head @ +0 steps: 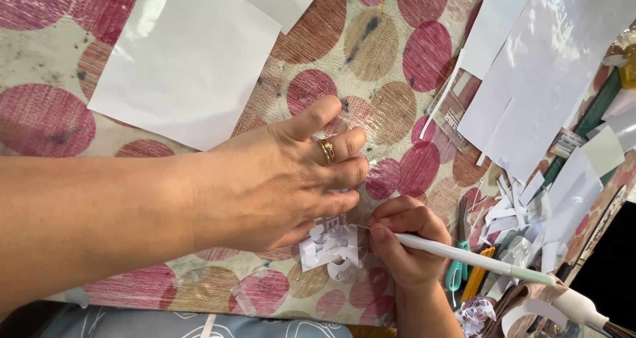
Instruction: The person uses a white craft knife to cut a small piece of white paper on a patterned tablecloth. The camera shakes violently for several seconds before stabilizing, after which the person resumes cutting the paper with the knife.
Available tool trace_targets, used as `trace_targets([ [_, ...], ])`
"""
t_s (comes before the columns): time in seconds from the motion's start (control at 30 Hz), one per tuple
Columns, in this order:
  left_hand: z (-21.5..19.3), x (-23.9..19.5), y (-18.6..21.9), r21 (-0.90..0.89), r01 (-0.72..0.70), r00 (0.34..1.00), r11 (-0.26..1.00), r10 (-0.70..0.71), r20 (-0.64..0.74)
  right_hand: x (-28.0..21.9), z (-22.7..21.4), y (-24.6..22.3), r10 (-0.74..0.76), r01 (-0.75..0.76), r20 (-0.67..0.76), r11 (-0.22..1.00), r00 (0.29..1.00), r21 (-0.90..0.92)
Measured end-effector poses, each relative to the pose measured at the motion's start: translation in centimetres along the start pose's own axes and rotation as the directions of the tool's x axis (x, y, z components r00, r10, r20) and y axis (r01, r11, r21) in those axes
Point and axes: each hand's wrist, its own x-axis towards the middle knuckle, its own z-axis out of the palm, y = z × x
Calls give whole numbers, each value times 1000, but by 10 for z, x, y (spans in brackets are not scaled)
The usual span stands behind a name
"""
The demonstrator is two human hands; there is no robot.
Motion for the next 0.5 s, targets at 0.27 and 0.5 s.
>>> trace_targets([
  [0.27,3,3,2,66,19,999,998,-17,-38,6,1,-4,32,-32,25,999,999,2],
  [0.5,5,0,3,4,31,998,1000,-31,-59,2,0,0,63,-64,5,996,998,67],
])
